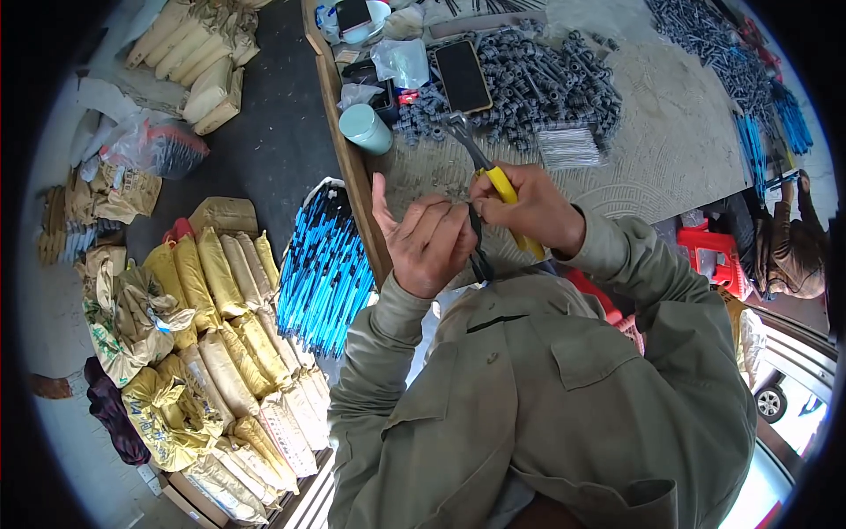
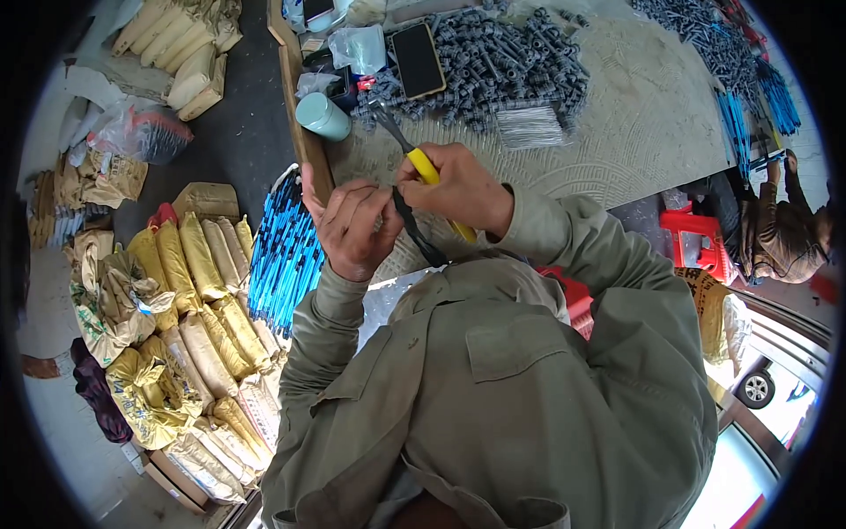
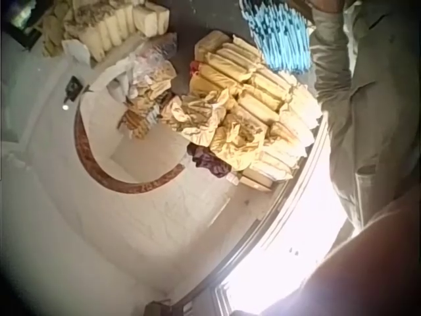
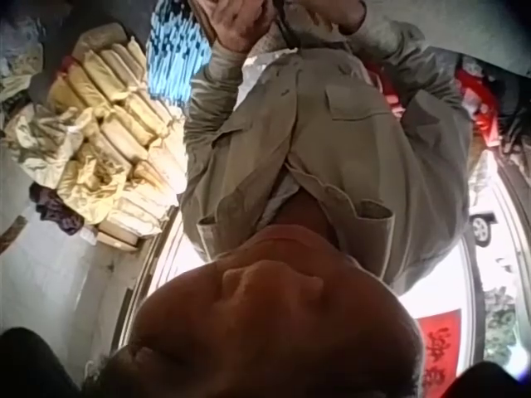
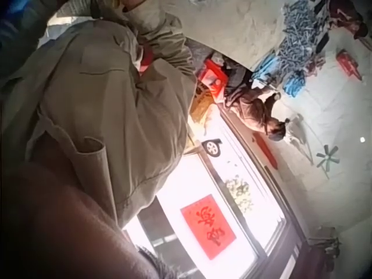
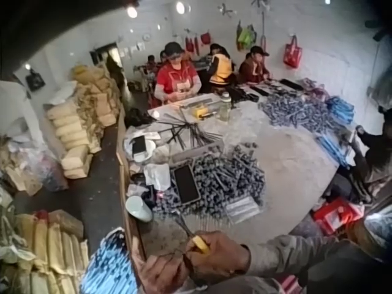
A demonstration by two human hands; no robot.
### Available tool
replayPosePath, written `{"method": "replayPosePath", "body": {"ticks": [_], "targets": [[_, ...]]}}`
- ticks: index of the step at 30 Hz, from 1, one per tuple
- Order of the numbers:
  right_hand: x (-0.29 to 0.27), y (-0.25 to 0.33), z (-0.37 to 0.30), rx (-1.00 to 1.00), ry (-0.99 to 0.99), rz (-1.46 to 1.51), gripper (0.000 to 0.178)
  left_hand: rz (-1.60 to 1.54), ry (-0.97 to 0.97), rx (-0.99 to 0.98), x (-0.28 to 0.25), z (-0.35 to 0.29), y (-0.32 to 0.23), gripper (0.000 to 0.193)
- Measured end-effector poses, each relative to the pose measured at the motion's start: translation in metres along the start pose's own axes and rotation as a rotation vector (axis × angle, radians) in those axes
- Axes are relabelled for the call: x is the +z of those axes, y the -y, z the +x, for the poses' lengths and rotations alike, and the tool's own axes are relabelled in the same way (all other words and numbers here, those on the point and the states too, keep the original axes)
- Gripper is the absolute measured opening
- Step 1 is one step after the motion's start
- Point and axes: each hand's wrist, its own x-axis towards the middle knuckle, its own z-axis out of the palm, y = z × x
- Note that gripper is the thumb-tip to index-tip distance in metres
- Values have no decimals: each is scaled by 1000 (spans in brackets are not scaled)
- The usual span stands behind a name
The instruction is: The person assembles and trims blue straps using pliers in a manufacturing workshop.
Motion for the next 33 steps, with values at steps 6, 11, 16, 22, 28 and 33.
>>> {"method": "replayPosePath", "body": {"ticks": [6, 11, 16, 22, 28, 33], "targets": [[1, -8, 0, -88, -41, -38, 11, -69, 64, -44, -8, 4, 4, 18], [5, 2, -2, -263, -126, -308, 14, 59, 149, 94, -15, 10, 2, 17], [10, 7, -9, -293, -150, -398, 16, 55, 219, 105, -17, 12, -3, 13], [11, 2, -13, -302, -163, -392, 17, 42, 189, 70, -8, 4, -10, 13], [8, -6, -12, -103, -105, -112, 14, 36, 74, 81, 0, -4, -4, 12], [-1, -3, -8, -121, 7, -193, 14, 2, 89, 105, -1, -10, -4, 12]]}}
